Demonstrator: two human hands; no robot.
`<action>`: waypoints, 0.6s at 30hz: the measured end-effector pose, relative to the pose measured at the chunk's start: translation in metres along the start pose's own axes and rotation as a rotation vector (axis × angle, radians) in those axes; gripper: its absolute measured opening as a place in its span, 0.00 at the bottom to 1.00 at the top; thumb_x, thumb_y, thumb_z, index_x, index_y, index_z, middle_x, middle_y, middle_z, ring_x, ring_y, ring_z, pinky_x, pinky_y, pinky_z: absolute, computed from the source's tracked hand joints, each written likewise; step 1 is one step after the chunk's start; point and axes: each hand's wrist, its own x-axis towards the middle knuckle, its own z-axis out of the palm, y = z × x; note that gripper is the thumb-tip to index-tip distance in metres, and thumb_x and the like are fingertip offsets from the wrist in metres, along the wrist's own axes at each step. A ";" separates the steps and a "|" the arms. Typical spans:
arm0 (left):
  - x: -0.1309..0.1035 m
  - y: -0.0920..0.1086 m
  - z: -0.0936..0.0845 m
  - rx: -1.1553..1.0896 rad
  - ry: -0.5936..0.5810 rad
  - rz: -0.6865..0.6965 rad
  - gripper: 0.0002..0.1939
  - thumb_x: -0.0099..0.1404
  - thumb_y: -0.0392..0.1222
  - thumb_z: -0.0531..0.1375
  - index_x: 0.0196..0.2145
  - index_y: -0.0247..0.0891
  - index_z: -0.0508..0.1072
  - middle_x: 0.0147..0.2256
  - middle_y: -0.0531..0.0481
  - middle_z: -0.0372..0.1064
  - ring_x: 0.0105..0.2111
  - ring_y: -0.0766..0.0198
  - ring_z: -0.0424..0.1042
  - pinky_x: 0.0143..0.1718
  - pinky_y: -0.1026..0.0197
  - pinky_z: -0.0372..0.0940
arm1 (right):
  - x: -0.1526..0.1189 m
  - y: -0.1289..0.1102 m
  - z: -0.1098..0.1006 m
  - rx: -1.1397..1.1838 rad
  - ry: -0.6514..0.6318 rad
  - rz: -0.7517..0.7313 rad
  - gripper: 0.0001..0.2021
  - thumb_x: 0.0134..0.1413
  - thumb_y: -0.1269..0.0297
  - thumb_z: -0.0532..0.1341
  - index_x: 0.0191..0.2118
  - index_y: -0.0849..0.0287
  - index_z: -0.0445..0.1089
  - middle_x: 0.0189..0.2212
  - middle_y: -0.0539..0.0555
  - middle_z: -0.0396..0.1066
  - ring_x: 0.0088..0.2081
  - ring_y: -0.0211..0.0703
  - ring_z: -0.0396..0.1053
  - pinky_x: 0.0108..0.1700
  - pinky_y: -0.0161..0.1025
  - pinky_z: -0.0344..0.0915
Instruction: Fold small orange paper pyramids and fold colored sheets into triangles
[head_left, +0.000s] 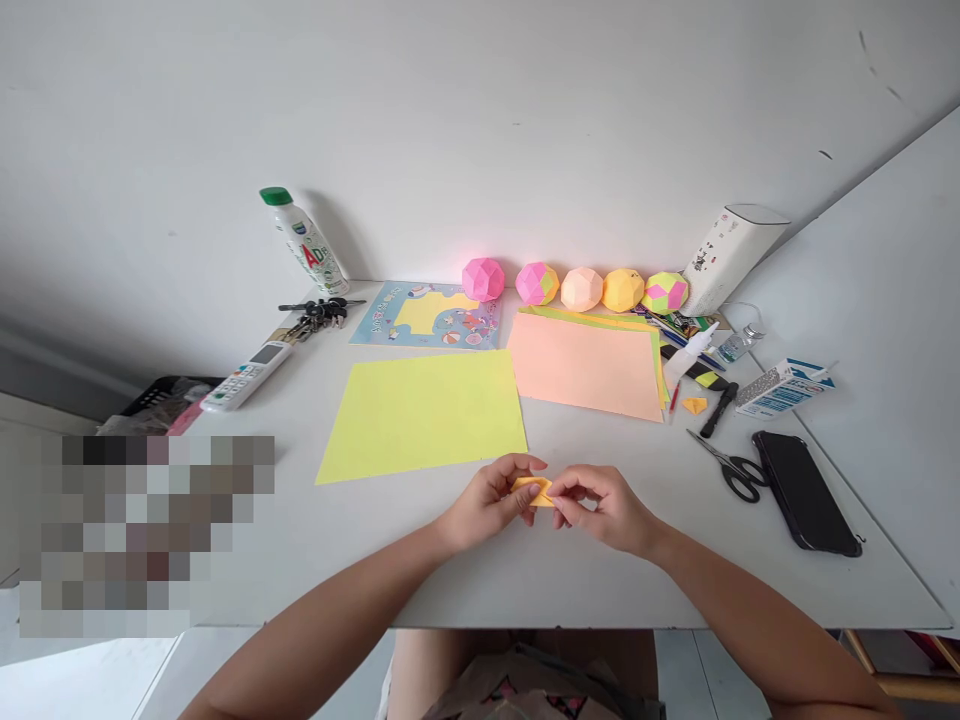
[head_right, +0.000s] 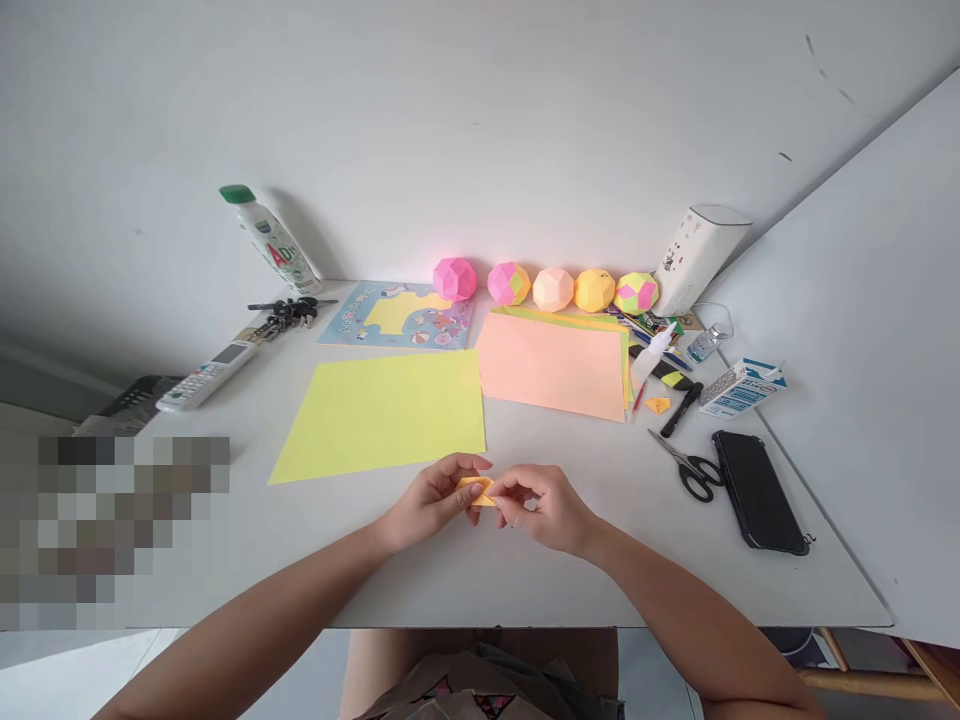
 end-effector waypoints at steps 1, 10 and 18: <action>0.000 0.000 -0.001 -0.022 0.003 -0.006 0.20 0.66 0.55 0.58 0.47 0.38 0.63 0.30 0.51 0.69 0.25 0.69 0.67 0.30 0.62 0.65 | 0.000 0.000 0.000 -0.024 -0.012 -0.043 0.04 0.60 0.68 0.58 0.37 0.59 0.70 0.29 0.52 0.72 0.27 0.35 0.72 0.31 0.34 0.72; 0.001 0.005 -0.001 -0.130 -0.120 -0.090 0.20 0.64 0.54 0.61 0.45 0.36 0.66 0.31 0.51 0.67 0.23 0.72 0.61 0.23 0.66 0.58 | 0.004 0.006 0.001 -0.439 0.005 -0.562 0.07 0.62 0.71 0.57 0.42 0.56 0.71 0.33 0.53 0.65 0.30 0.34 0.67 0.31 0.32 0.69; 0.002 0.001 0.002 -0.104 -0.019 -0.042 0.22 0.64 0.54 0.61 0.49 0.38 0.63 0.29 0.54 0.65 0.27 0.69 0.68 0.30 0.62 0.65 | 0.005 0.002 0.004 -0.597 0.091 -0.640 0.09 0.61 0.75 0.56 0.41 0.56 0.70 0.32 0.52 0.69 0.29 0.35 0.66 0.29 0.33 0.68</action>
